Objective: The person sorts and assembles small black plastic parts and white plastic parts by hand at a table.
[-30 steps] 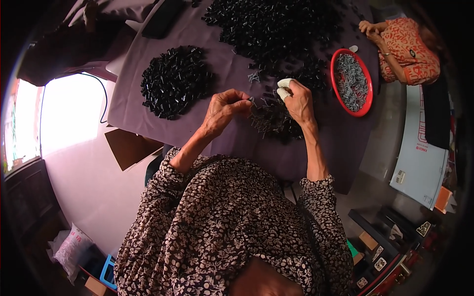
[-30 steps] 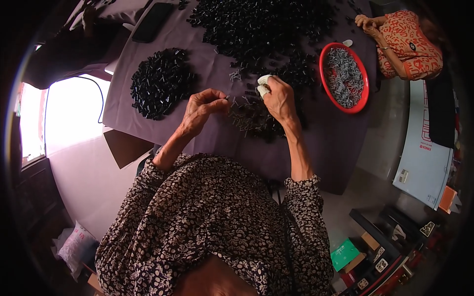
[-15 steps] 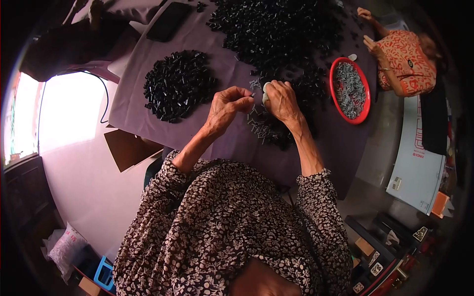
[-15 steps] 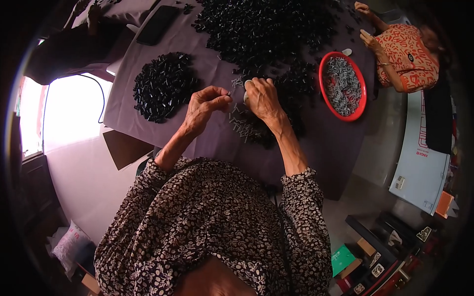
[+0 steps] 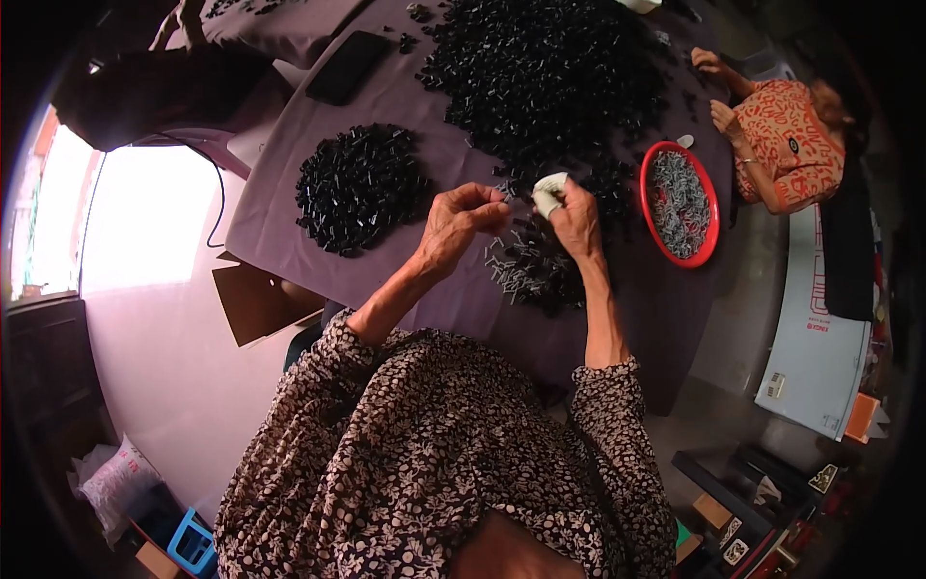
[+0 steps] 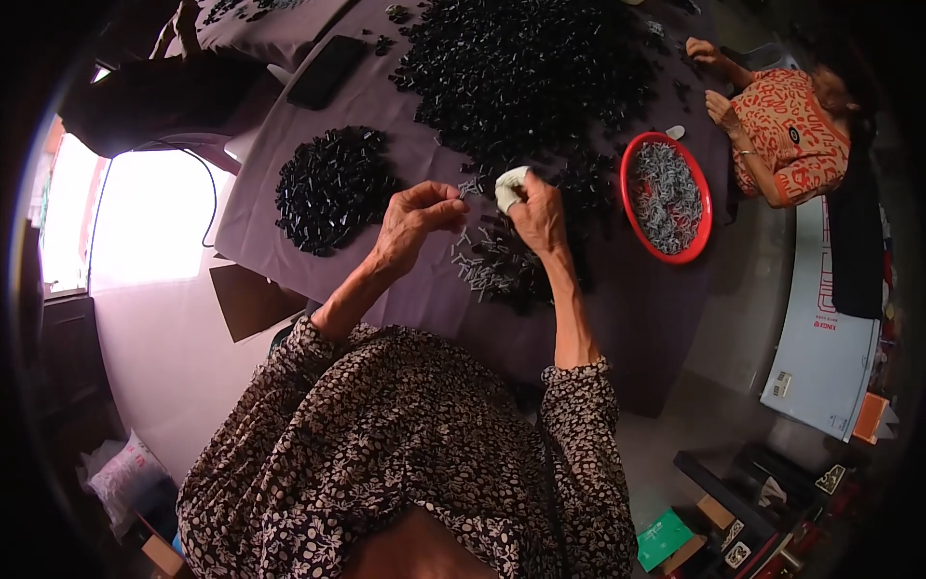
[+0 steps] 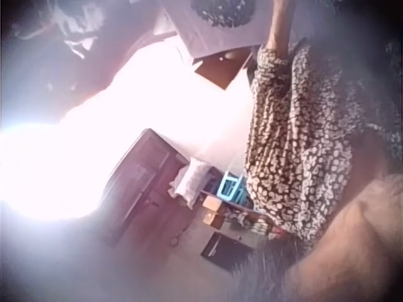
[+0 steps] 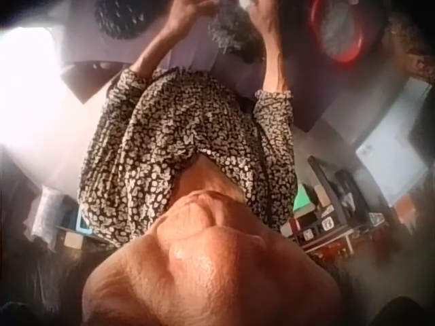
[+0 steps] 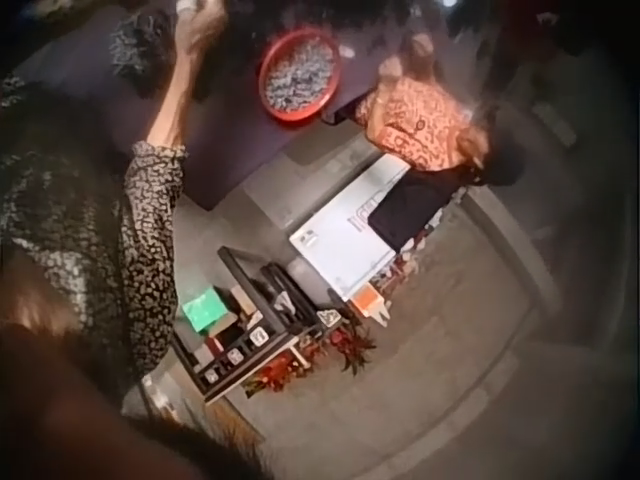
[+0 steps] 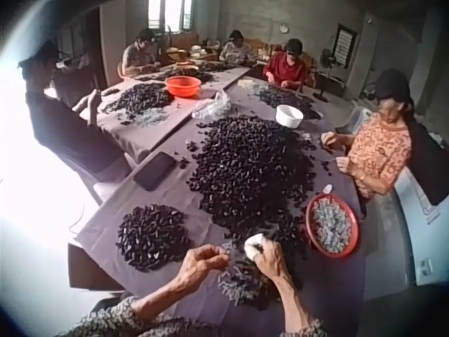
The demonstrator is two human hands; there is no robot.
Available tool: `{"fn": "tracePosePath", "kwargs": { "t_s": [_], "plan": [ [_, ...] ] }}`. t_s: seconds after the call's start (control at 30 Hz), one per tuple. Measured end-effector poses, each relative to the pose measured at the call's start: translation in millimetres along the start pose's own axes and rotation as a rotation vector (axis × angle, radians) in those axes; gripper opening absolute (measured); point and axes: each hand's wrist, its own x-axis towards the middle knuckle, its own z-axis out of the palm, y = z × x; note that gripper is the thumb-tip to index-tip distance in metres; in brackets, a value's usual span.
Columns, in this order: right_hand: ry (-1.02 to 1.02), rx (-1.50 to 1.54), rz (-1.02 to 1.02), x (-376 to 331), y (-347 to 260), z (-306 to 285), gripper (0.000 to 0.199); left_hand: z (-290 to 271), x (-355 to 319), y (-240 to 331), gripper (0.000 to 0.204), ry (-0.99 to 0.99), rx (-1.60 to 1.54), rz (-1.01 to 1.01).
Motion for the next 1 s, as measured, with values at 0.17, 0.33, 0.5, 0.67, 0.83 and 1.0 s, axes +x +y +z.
{"fn": "tracePosePath", "kwargs": {
  "t_s": [0.17,0.33,0.5,0.67,0.83,1.0],
  "plan": [
    [0.085,-0.099,-0.081,5.5,11.5,0.5,0.012,9.1,4.6,-0.5,0.010,-0.001,-0.058,0.024],
    [0.053,-0.206,-0.130,2.3,8.1,5.1,0.013,-12.5,1.3,2.1,0.011,0.095,-0.043,0.025],
    [-0.060,-0.378,-0.300,8.6,3.7,21.4,0.015,-23.4,1.4,5.2,0.014,0.156,-0.050,0.033],
    [-0.106,-0.564,-0.476,12.2,-1.8,32.8,0.008,-20.1,-1.0,7.2,0.015,0.147,-0.041,0.030],
    [-0.149,-0.328,-0.309,12.0,-10.9,26.4,0.014,-20.0,-3.5,8.5,0.013,0.156,-0.003,0.047],
    [-0.080,0.479,-0.017,-6.5,-42.7,-5.1,0.015,0.0,-9.8,20.2,0.013,0.007,0.040,0.118]
  ]
}}
